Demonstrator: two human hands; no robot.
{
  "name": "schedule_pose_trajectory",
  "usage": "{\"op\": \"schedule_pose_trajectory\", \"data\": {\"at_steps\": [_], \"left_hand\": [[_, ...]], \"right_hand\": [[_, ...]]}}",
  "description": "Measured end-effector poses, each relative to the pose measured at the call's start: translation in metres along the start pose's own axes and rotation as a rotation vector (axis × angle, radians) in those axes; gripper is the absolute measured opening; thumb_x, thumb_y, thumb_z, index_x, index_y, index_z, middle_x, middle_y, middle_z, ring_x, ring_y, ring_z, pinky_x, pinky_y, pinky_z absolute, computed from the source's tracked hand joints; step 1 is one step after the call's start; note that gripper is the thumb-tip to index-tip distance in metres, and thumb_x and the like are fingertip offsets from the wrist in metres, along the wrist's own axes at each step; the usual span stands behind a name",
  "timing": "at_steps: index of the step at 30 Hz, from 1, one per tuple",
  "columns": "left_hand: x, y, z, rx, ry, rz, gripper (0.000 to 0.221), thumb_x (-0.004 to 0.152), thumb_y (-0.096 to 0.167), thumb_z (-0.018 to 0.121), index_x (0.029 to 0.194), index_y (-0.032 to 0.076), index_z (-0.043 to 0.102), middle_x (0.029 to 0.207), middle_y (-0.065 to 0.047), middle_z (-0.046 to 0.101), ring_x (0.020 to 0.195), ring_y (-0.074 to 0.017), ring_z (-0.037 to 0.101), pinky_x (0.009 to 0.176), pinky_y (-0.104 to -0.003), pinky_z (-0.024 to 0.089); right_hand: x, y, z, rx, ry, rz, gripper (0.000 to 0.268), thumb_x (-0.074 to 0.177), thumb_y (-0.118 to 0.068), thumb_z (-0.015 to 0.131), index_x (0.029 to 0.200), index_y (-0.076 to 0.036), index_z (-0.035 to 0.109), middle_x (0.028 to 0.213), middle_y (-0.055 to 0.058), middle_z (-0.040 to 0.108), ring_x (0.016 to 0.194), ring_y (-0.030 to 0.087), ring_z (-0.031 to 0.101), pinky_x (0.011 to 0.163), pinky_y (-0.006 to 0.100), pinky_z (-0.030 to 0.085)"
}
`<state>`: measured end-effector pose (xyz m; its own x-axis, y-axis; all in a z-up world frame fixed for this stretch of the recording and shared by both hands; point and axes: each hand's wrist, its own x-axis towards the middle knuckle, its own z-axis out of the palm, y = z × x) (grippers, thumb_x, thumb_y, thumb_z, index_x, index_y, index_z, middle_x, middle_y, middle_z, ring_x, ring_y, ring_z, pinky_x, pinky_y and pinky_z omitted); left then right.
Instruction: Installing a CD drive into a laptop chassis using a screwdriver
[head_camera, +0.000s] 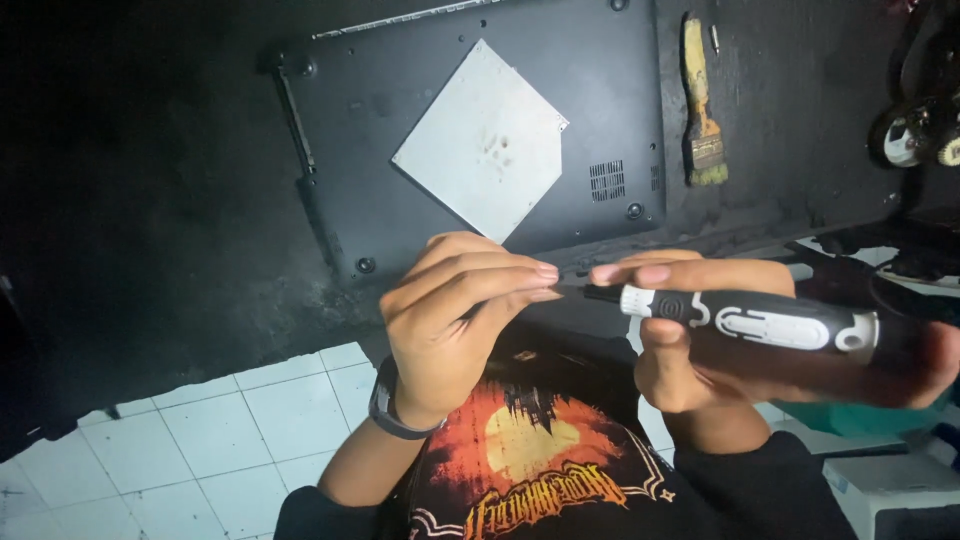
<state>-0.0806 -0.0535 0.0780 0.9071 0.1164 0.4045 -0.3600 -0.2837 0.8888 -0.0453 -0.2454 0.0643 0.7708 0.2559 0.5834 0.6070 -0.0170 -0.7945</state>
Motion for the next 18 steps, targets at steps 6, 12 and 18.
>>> {"op": "schedule_pose_trajectory", "data": {"at_steps": [6,12,18], "left_hand": [[-0.002,-0.003,0.000,0.002,-0.008,0.003,0.012,0.091,-0.005,0.078,0.100,0.002,0.073,0.101,-0.007,0.077,0.091,-0.0252,0.075,0.087,-0.036,0.058],[-0.003,-0.003,0.000,-0.001,0.000,-0.004,0.011,0.091,-0.005,0.078,0.099,0.002,0.073,0.099,-0.007,0.077,0.089,-0.0244,0.075,0.086,-0.035,0.057],[-0.003,-0.004,-0.002,0.019,-0.008,-0.014,0.012,0.091,-0.004,0.079,0.100,0.003,0.074,0.100,-0.006,0.078,0.087,-0.0235,0.073,0.087,-0.033,0.053]], "right_hand": [[0.000,-0.012,-0.009,-0.022,-0.078,0.300,0.017,0.101,-0.015,0.055,0.101,0.002,0.058,0.092,0.011,0.068,0.088,0.031,0.082,0.080,0.031,0.070],[-0.006,-0.007,-0.005,0.046,-0.052,0.278,0.015,0.103,-0.015,0.058,0.108,-0.001,0.057,0.099,0.009,0.067,0.089,0.032,0.081,0.083,0.035,0.072],[0.010,-0.026,-0.006,-0.075,-0.160,0.415,0.025,0.100,-0.025,0.057,0.106,-0.001,0.058,0.103,0.020,0.073,0.096,0.028,0.080,0.089,0.032,0.066]]}}
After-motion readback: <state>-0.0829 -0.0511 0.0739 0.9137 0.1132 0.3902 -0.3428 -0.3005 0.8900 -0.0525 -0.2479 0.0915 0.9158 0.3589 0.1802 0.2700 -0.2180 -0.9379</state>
